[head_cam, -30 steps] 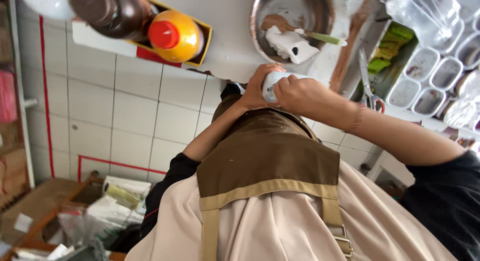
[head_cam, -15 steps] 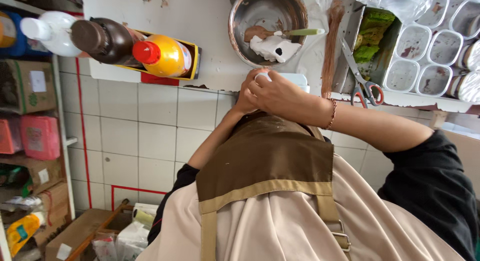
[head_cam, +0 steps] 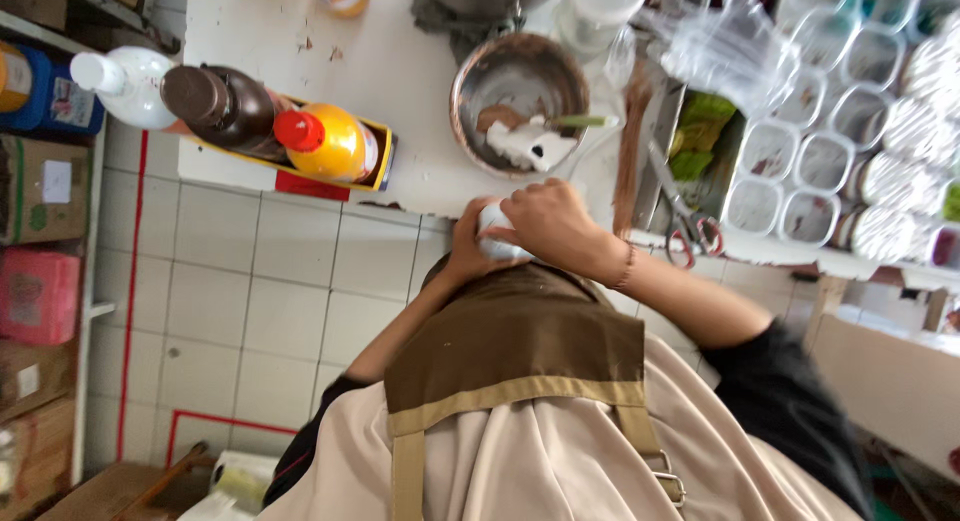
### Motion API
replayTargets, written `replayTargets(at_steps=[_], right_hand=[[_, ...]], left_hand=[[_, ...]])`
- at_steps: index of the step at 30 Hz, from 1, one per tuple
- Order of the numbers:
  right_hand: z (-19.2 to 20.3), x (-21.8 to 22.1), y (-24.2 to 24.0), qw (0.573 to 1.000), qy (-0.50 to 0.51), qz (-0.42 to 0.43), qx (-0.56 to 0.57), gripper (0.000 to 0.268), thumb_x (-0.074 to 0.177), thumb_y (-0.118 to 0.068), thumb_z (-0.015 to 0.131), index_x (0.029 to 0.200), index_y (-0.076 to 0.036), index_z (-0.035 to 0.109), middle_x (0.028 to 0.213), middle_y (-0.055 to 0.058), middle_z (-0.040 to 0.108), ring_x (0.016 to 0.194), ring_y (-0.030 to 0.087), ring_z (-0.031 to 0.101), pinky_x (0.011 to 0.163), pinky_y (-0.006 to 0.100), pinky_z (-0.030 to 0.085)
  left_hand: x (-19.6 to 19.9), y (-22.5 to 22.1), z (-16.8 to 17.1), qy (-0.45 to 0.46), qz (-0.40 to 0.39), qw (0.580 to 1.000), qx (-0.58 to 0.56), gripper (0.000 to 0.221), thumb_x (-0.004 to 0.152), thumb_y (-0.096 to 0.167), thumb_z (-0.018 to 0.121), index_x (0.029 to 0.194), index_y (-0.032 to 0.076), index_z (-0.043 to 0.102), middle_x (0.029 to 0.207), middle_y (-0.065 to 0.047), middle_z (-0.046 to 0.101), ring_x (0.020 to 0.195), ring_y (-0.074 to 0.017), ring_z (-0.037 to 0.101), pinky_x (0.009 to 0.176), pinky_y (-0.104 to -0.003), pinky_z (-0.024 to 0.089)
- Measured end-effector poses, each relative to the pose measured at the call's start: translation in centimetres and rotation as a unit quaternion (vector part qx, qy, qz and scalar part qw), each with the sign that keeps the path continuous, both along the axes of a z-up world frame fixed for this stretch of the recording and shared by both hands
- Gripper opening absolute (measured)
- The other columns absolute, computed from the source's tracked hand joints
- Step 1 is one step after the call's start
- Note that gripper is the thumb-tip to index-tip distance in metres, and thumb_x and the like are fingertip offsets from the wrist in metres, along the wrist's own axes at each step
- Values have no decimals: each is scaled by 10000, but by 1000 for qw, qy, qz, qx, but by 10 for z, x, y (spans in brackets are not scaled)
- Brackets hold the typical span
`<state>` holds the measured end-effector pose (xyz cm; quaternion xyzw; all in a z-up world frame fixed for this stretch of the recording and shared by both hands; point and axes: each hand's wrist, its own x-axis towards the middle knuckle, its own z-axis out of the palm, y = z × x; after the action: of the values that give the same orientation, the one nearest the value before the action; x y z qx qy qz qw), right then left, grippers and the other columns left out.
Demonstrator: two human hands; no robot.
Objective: The person mixes a blue dye into a bowl of white frosting with a spatula, then transfers the mixture into a plastic piping bag and twists the end to secure it.
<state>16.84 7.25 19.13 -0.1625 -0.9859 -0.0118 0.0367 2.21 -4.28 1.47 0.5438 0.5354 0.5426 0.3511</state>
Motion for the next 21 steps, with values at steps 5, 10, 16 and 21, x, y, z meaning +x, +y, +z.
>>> replayTargets(at_steps=[5,10,16,21], right_hand=[[23,56,48,895,195,-308,-258,259,1009,-222,676,1230,-94,716,1055,70,740,821,195,726,652,343,569],[-23,87,63,920,148,-351,-89,504,948,-184,768,1394,-24,594,1334,227,576,1179,414,587,939,481,508],[-88,59,94,935,127,-309,-117,496,912,-135,736,1379,-80,577,1413,226,514,1272,428,514,988,502,481],[-126,62,113,910,157,-319,-214,473,891,-29,650,1350,-47,535,1252,233,600,1158,438,569,969,508,480]], left_hand=[[-30,-3,37,-80,140,987,13,950,623,294,1013,1359,53,463,1264,-109,586,1184,-253,595,1031,-415,524],[-38,18,57,-99,353,929,46,1121,647,201,997,1507,33,298,1440,-139,429,1332,-272,462,1142,-442,431],[-76,152,38,-96,470,872,95,1031,712,208,996,1490,24,345,1468,-176,453,1359,-307,483,1175,-468,406],[-96,195,-7,-4,561,827,41,970,685,232,1018,1421,16,424,1390,-188,522,1278,-307,534,1112,-441,429]])
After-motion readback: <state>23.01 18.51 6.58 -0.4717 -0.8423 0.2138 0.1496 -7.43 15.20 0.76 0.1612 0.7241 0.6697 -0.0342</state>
